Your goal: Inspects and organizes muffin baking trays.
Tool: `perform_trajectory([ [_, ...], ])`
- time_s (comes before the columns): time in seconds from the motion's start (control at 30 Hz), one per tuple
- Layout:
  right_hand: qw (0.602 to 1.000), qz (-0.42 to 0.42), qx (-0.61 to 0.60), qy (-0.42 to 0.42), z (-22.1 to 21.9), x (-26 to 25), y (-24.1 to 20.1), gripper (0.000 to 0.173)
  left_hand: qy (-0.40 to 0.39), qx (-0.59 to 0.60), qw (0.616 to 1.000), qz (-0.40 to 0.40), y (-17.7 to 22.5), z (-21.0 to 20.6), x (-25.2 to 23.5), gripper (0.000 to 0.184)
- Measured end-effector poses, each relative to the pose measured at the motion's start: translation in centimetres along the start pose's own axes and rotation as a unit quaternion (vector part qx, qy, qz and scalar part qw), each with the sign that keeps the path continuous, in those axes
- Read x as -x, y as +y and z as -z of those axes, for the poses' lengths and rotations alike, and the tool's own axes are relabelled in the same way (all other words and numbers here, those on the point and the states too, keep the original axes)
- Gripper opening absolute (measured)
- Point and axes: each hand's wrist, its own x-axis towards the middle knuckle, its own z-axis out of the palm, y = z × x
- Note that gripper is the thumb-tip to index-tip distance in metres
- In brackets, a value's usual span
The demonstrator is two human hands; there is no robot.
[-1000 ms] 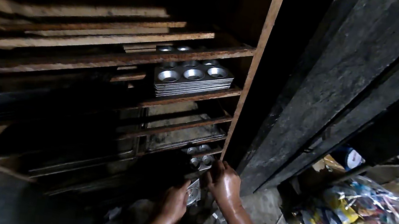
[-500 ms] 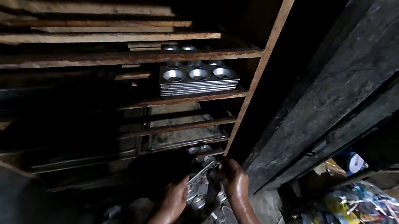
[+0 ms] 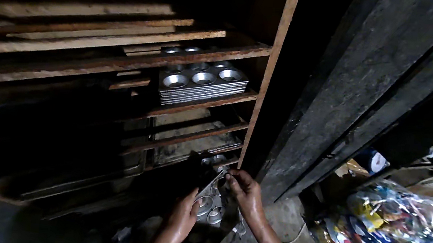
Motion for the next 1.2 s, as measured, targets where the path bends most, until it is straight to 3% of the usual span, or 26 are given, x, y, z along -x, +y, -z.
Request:
perform_trajectory([
  [0.23, 0.983, 0.021, 0.178, 0.027, -0.4, -0.1, -0.6, 0.030, -0.010, -0.037, 0.999, 0.019, 0.5, -0.3, -0.2, 0.043],
  [0.4, 0.956, 0.010, 0.292, -0.039, 0.1, -0.3, -1.3, 0.031, -0.054, -0.063, 0.996, 0.044, 0.9, -0.1, -0.2, 0.043],
  [0.57, 0.918, 0.081, 0.389, -0.017, -0.2, -0.1, -0.6, 0.025, -0.076, -0.089, 0.992, 0.052, 1.1, -0.1, -0.3, 0.043],
  [0.83, 0.907, 0.114, 0.405, 0.024, -0.6, 0.3, 0.4, 0.020, -0.098, -0.108, 0.987, 0.069, 1.5, -0.3, -0.3, 0.044],
  [1.07, 0.943, -0.043, 0.328, -0.034, 1.9, -0.6, 1.0, 0.023, -0.053, -0.065, 0.995, 0.051, 1.1, 0.4, 0.2, 0.043],
  [1.2, 0.951, 0.004, 0.309, 0.016, 3.3, -0.6, 1.1, 0.020, -0.004, -0.002, 1.000, 0.025, 0.1, 0.3, 0.3, 0.043],
])
